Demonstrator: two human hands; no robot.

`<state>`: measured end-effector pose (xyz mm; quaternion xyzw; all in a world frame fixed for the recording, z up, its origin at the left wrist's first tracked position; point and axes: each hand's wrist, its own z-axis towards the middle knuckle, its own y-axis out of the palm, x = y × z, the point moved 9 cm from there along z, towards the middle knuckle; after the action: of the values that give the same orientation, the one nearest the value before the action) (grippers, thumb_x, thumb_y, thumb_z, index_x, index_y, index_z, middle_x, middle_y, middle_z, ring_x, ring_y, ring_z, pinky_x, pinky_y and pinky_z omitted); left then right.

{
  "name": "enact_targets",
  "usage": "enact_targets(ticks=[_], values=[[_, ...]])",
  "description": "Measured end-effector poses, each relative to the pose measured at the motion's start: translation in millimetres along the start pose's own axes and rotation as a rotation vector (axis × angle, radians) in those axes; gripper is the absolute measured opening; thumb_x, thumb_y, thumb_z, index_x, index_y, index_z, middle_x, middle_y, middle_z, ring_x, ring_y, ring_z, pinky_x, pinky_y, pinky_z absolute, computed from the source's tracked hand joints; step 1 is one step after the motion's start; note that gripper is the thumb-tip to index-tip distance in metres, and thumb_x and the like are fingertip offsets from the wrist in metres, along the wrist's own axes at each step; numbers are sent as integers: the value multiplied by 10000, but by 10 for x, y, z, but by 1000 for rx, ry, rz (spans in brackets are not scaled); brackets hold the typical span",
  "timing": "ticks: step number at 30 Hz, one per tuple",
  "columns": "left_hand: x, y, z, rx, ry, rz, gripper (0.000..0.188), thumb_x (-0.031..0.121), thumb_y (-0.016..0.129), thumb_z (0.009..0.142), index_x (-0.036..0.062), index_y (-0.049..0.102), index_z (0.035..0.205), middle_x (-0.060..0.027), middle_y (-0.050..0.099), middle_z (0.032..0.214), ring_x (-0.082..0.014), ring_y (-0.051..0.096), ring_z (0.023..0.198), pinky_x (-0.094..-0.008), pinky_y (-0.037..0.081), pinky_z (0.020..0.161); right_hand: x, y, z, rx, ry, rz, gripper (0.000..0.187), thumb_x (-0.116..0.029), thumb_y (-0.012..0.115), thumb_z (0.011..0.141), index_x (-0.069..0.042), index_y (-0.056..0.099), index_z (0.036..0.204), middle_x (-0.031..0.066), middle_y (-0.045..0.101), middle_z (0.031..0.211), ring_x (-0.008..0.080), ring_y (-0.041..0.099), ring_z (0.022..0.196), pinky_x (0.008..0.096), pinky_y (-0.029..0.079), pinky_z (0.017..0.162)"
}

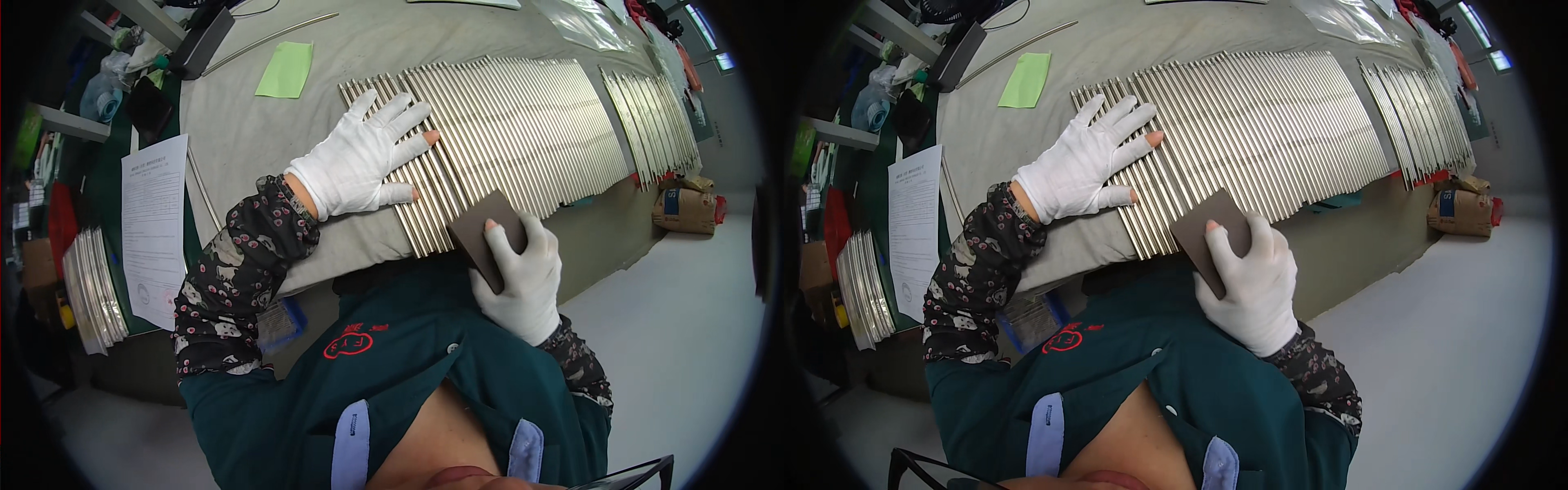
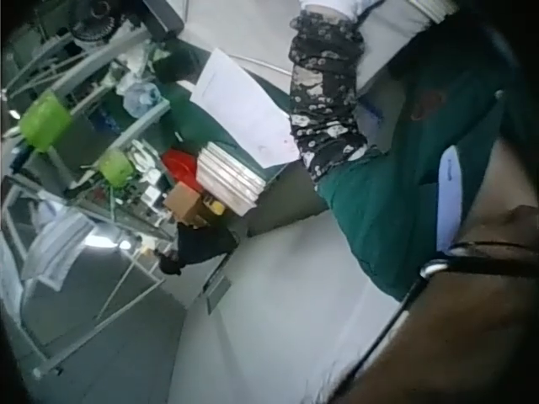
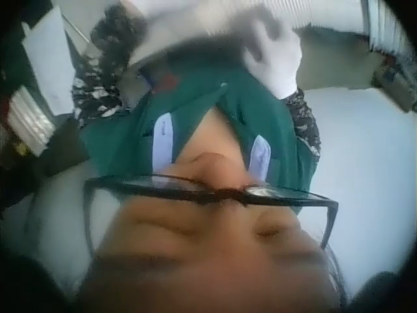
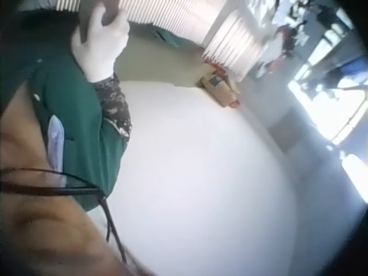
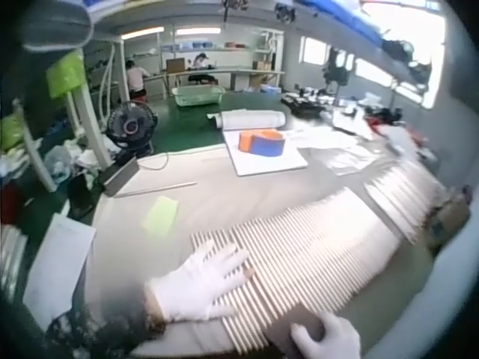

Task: The worker is using a sanding block to polish or deburr the ends of several thin metal rods at a workbench.

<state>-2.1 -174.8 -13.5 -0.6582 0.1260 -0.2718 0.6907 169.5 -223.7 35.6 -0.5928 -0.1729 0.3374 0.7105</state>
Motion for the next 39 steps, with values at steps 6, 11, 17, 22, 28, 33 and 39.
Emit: enact_targets(ticks=[6,11,17,22,28,33,39], values=[[23,-31,-80,65,41,94,729,579,514,857,111,428,1409,-176,316,1517,-385,291,1398,-606,179,1126,-27,-149,-169,65,9,-9,633,-183,793,564,-145,611,1170,217,468,1221,356,522,995,429,473,810],[-33,69,-213,-10,34,78,752,645,449,867,120,429,1405,-158,308,1527,-393,281,1402,-629,178,1115,-54,11,-68,112,32,-3,647,-188,793,566,-149,605,1185,210,465,1215,349,521,977,423,474,809],[0,29,-216,1,2,49,734,591,529,844,123,435,1402,-163,313,1524,-400,281,1400,-630,181,1113,-194,136,357,91,33,-94,551,-261,760,653,-125,605,1164,196,476,1162,320,542,941,422,474,708],[-19,42,-228,-21,-25,38,753,600,531,839,124,426,1413,-165,312,1524,-400,280,1400,-628,173,1115,-166,82,40,28,-18,-89,584,-248,761,647,-142,598,1198,208,473,1158,332,534,924,438,488,709],[-12,47,-213,-2,-4,55,757,623,515,844,123,433,1406,-165,321,1518,-396,286,1396,-631,164,1115,-270,127,493,98,-23,-150,527,-220,746,663,-122,600,1160,203,492,1091,302,571,808,380,485,604],[-31,72,-228,-31,-7,65,784,680,439,858,124,425,1410,-174,316,1517,-404,283,1396,-636,156,1114,-112,52,-60,-14,-16,-56,633,-223,792,595,-140,593,1190,222,462,1196,354,541,945,431,478,757],[-35,76,-298,1,2,63,820,723,379,860,126,408,1420,-184,312,1516,-410,274,1399,-643,148,1111,-131,11,-2,67,-23,-23,616,-209,785,597,-155,597,1182,197,469,1188,341,526,955,421,472,773]])
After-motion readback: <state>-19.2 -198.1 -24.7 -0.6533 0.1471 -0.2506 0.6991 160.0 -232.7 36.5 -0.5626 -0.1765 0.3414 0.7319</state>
